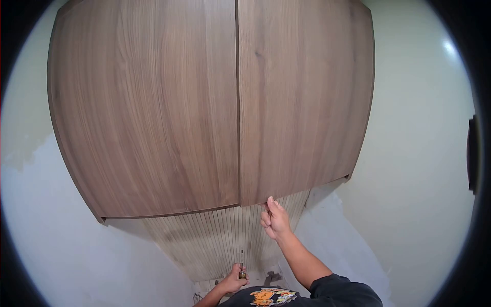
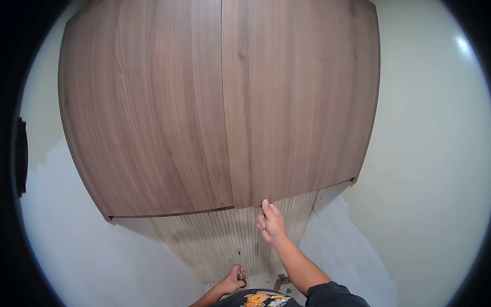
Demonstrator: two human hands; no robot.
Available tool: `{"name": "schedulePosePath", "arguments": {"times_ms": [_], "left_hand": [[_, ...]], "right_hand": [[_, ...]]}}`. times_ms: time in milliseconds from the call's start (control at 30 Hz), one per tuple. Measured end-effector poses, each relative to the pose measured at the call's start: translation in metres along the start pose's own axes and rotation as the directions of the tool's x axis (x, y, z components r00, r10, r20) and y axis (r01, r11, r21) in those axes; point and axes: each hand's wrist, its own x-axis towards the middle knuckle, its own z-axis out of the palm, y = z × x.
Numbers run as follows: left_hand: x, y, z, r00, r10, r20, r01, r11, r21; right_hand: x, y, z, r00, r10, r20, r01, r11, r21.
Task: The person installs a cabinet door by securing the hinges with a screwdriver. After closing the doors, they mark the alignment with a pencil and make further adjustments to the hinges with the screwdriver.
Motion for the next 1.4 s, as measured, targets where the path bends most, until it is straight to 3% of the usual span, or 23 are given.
{"name": "schedulePosePath", "arguments": {"times_ms": [133,233,300,400,500,567,633,767,900,967,1033,1100,1167,1233,1267,1400], "left_hand": [[0.0,0.017,-0.012,0.997,0.075,-0.035,-0.06,0.946,0.318],[-0.011,0.068,-0.028,0.965,0.21,-0.157,-0.198,0.976,0.09],[-0.027,0.118,-0.046,0.906,0.336,-0.257,-0.29,0.936,0.201],[-0.051,0.188,-0.074,0.734,0.578,-0.357,-0.469,0.811,0.349],[-0.056,0.244,-0.087,0.428,0.84,-0.334,-0.728,0.539,0.424],[-0.061,0.284,-0.086,0.283,0.906,-0.314,-0.792,0.405,0.456],[-0.056,0.312,-0.087,0.169,0.92,-0.354,-0.817,0.331,0.472],[-0.039,0.372,-0.073,0.175,0.935,-0.309,-0.824,0.311,0.473],[-0.002,0.428,-0.019,0.13,0.95,-0.284,-0.795,0.27,0.543],[0.024,0.451,0.003,0.036,0.987,-0.154,-0.782,0.123,0.611],[0.053,0.477,0.028,-0.048,0.999,0.007,-0.748,-0.04,0.663],[0.082,0.506,0.055,-0.031,0.998,0.05,-0.784,-0.055,0.618],[0.116,0.533,0.074,-0.138,0.98,0.145,-0.717,-0.2,0.668],[0.152,0.559,0.095,-0.199,0.971,0.133,-0.698,-0.236,0.676],[0.158,0.573,0.093,-0.182,0.976,0.115,-0.703,-0.211,0.679],[0.215,0.623,0.114,-0.154,0.978,0.144,-0.608,-0.208,0.767]], "right_hand": [[0.002,0.0,-0.003,1.0,-0.003,-0.006,0.003,0.998,0.059],[-0.001,0.005,0.002,0.999,0.019,-0.031,-0.016,0.994,0.111],[0.007,0.012,-0.005,1.0,0.025,-0.008,-0.023,0.985,0.171],[0.001,0.012,0.007,0.998,0.057,-0.004,-0.055,0.981,0.184],[0.001,0.007,0.007,0.998,0.049,0.039,-0.056,0.973,0.224],[-0.009,0.011,0.006,0.996,0.056,0.067,-0.071,0.965,0.251],[-0.025,0.008,0.003,0.995,0.063,0.075,-0.08,0.962,0.261],[-0.082,-0.017,-0.008,0.989,0.107,0.098,-0.126,0.968,0.216],[-0.153,-0.05,-0.042,0.975,0.014,0.223,-0.067,0.971,0.228],[-0.193,-0.073,-0.052,0.996,0.055,-0.073,-0.041,0.982,0.182],[-0.223,-0.073,-0.096,0.96,-0.173,-0.219,0.19,0.98,0.06],[-0.255,-0.097,-0.092,0.938,-0.339,-0.065,0.346,0.92,0.185],[-0.281,-0.122,-0.094,0.944,-0.326,-0.048,0.327,0.905,0.271],[-0.296,-0.137,-0.106,0.849,-0.432,-0.304,0.492,0.855,0.162],[-0.308,-0.138,-0.1,0.765,-0.492,-0.416,0.569,0.819,0.078],[-0.335,-0.173,-0.127,0.699,-0.556,-0.45,0.589,0.804,-0.079]]}}
